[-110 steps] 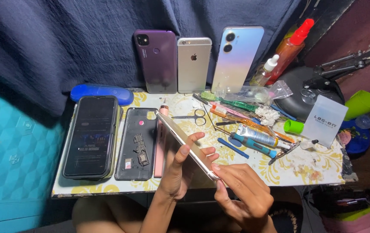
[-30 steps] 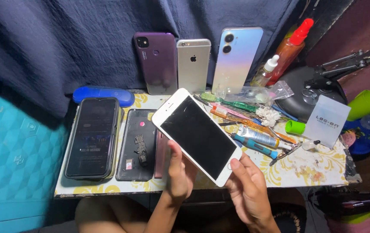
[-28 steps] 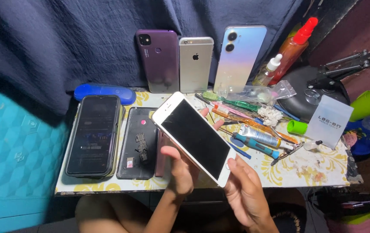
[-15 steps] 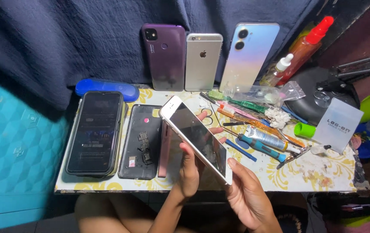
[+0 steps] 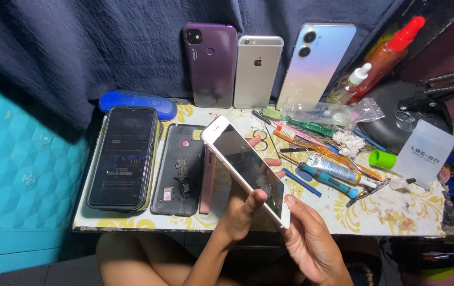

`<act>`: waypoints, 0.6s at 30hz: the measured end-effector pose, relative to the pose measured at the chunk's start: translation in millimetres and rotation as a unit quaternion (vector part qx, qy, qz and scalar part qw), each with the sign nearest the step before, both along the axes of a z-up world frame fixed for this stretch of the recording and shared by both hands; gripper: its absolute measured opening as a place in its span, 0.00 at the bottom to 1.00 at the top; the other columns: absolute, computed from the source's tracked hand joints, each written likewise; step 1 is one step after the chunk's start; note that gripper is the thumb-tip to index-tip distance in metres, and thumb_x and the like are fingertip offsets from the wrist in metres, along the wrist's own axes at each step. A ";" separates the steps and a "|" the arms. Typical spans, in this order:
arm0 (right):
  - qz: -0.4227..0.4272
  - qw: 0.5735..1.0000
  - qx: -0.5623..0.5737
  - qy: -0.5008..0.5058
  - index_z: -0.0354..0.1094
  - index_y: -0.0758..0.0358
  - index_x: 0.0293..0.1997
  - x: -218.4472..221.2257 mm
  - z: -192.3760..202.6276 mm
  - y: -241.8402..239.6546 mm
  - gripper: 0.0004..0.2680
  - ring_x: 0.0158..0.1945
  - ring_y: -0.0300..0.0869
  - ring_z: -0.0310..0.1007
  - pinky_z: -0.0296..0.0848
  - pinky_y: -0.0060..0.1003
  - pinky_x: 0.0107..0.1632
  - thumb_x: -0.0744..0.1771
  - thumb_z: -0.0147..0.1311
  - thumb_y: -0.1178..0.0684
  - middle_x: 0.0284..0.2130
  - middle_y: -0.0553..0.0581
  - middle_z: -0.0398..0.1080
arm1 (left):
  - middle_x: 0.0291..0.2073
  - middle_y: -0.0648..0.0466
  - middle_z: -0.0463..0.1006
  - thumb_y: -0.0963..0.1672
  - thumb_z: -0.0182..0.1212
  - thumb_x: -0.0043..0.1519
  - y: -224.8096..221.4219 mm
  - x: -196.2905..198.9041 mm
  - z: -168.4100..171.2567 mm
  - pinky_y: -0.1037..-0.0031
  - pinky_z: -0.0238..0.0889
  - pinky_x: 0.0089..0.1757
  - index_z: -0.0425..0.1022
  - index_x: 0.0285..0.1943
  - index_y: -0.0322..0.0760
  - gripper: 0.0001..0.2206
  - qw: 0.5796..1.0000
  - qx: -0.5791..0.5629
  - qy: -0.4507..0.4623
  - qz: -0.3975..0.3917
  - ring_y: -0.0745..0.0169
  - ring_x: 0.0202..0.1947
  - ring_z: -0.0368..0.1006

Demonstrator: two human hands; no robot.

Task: The person is disassembling a smartphone by using a plastic prying tool to separate the screen from the housing.

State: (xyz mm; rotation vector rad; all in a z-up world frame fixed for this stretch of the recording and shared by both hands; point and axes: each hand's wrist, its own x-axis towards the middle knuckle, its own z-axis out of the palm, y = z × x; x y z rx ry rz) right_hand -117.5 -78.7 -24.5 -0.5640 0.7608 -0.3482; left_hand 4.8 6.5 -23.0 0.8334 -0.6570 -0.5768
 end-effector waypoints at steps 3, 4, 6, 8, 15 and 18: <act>0.135 0.984 -0.086 0.072 0.65 0.66 0.38 -12.8 -4.9 -6.8 0.08 0.21 0.30 0.61 0.80 0.31 0.32 0.69 0.57 0.52 0.22 0.49 0.54 | 0.44 0.43 0.77 0.62 0.62 0.58 6.8 -0.9 0.5 0.55 0.77 0.52 0.56 0.73 0.34 0.42 0.997 0.016 0.082 0.004 0.54 0.44 0.78; 0.135 0.984 -0.086 0.073 0.65 0.66 0.38 -14.4 -0.3 -7.4 0.08 0.21 0.30 0.61 0.80 0.31 0.32 0.69 0.57 0.52 0.22 0.49 0.54 | 0.44 0.43 0.77 0.62 0.62 0.58 7.2 -2.2 -9.0 0.55 0.77 0.52 0.56 0.73 0.34 0.42 0.996 0.016 0.082 0.004 0.54 0.44 0.78; 0.126 0.910 -0.326 0.224 0.78 0.77 0.31 -17.4 8.9 -8.3 0.08 0.17 0.55 0.81 0.80 0.40 0.22 0.65 0.63 0.57 0.17 0.70 0.75 | 0.40 0.44 0.79 0.61 0.45 0.62 8.8 -5.0 -27.8 0.57 0.74 0.40 0.59 0.71 0.36 0.36 0.960 0.021 0.273 -0.058 0.46 0.40 0.80; 0.068 0.826 -0.540 0.149 0.77 0.70 0.31 -16.7 22.6 -3.3 0.05 0.24 0.47 0.79 0.76 0.35 0.31 0.64 0.62 0.58 0.22 0.62 0.76 | 0.37 0.43 0.79 0.62 0.45 0.60 9.5 -7.0 -29.8 0.57 0.73 0.39 0.62 0.68 0.37 0.35 0.952 0.045 0.300 -0.044 0.45 0.37 0.80; 0.096 0.586 -0.797 -0.113 0.72 0.71 0.52 -9.8 43.6 8.9 0.09 0.48 0.53 0.80 0.80 0.40 0.51 0.67 0.53 0.61 0.47 0.67 0.76 | 0.30 0.44 0.77 0.62 0.47 0.59 11.8 -9.3 -19.3 0.53 0.72 0.35 0.64 0.57 0.39 0.30 0.927 0.120 0.354 -0.028 0.40 0.31 0.78; 0.094 0.571 -0.807 -0.118 0.72 0.71 0.51 -7.5 44.5 9.3 0.09 0.46 0.53 0.80 0.80 0.40 0.50 0.67 0.54 0.62 0.46 0.66 0.77 | 0.30 0.43 0.76 0.61 0.48 0.59 12.9 -8.6 -17.2 0.54 0.72 0.35 0.65 0.56 0.38 0.29 0.927 0.113 0.357 -0.028 0.41 0.30 0.77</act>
